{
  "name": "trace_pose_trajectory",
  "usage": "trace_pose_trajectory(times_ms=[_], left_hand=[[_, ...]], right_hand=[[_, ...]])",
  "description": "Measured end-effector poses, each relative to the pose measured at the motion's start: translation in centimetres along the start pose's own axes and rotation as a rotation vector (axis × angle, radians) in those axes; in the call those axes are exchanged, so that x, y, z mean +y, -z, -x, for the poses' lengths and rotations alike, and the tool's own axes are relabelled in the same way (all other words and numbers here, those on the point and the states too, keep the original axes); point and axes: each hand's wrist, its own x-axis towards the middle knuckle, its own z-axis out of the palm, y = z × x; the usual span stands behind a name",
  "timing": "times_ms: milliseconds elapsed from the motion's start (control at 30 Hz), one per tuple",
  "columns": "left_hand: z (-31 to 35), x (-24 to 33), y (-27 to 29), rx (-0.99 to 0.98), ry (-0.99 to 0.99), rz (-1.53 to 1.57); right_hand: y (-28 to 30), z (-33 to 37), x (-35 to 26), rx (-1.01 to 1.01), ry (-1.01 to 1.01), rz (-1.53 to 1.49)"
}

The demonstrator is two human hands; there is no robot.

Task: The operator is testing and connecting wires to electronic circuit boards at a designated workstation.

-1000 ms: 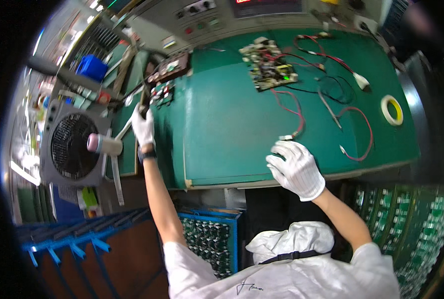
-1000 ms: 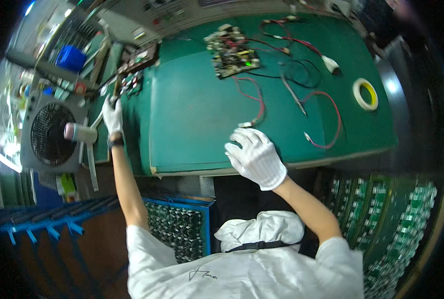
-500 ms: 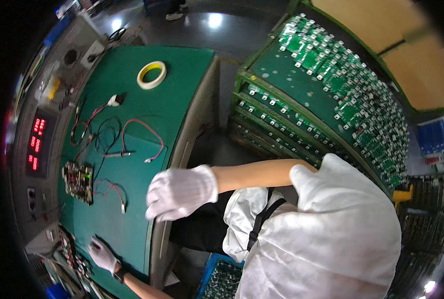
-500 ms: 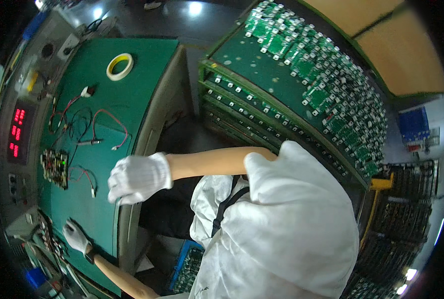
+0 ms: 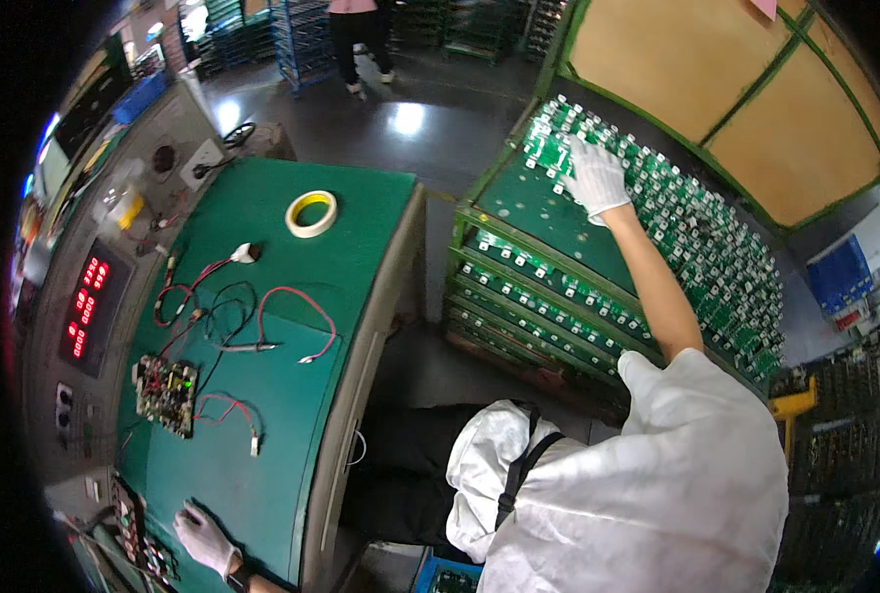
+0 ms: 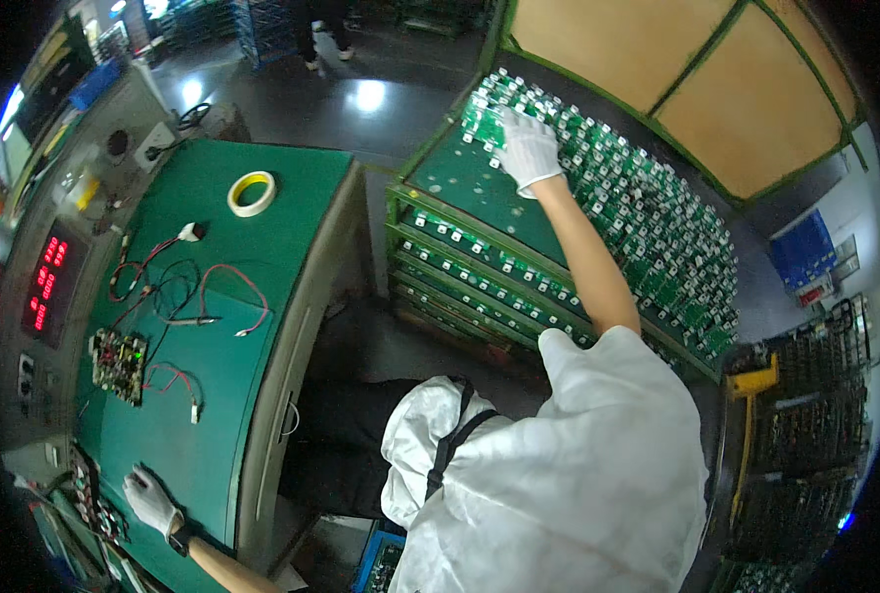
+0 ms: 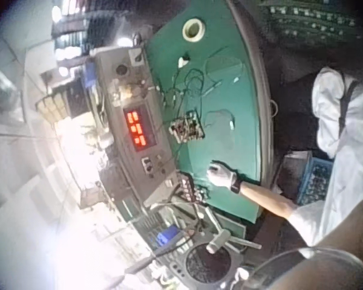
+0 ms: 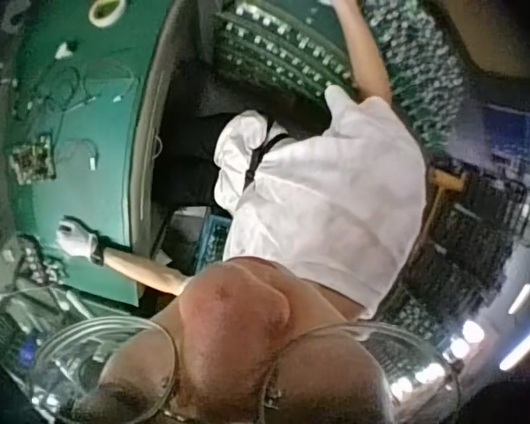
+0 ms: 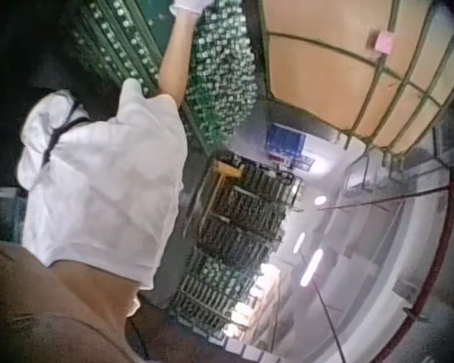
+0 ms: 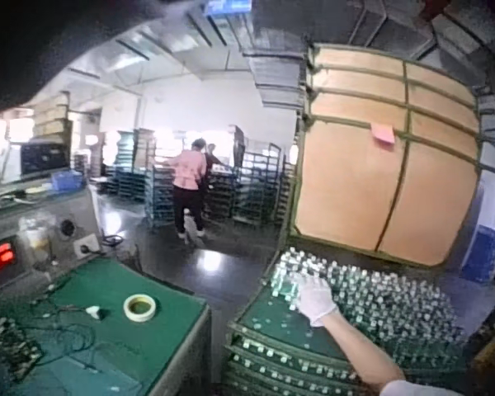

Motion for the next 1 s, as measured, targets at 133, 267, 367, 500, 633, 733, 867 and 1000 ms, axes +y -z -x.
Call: trace_pose_trajectory(times_ms=[133,267,367,500,633,733,867,1000], left_hand=[[0.9,-1.4,-2.4,0.289,-0.084,0.002],[0.4,2.2,1.5,0.002,0.04,0.044],[1.0,1.1,0.7,0.144,-0.007,0.044],[0.9,2.0,1.1,0.162,-0.02,0.059],[0.9,2.8,1.2,0.16,-0.002,0.067],[0.5,2.7,1.3,0.169,-0.005,0.07],[1.2,6.6,5.3,0.229,-0.005,0.324],[2.3,18.7,9.2,0.238,-0.187,0.743]], right_hand=[[-2.3,-0.5,1.0,-0.202,-0.042,0.031],[-1.2,0.0,1.4,-0.203,-0.117,0.045],[0.3,0.3,0.4,-0.165,-0.127,0.019],[1.3,1.4,0.4,-0.06,-0.015,-0.002],[2.1,1.7,0.7,0.062,-0.009,0.121],[6.1,0.7,-0.3,0.157,0.044,0.112],[12.1,-2.1,-7.0,0.598,0.375,-0.132],[18.3,-1.9,-17.6,0.772,0.645,-0.439]])
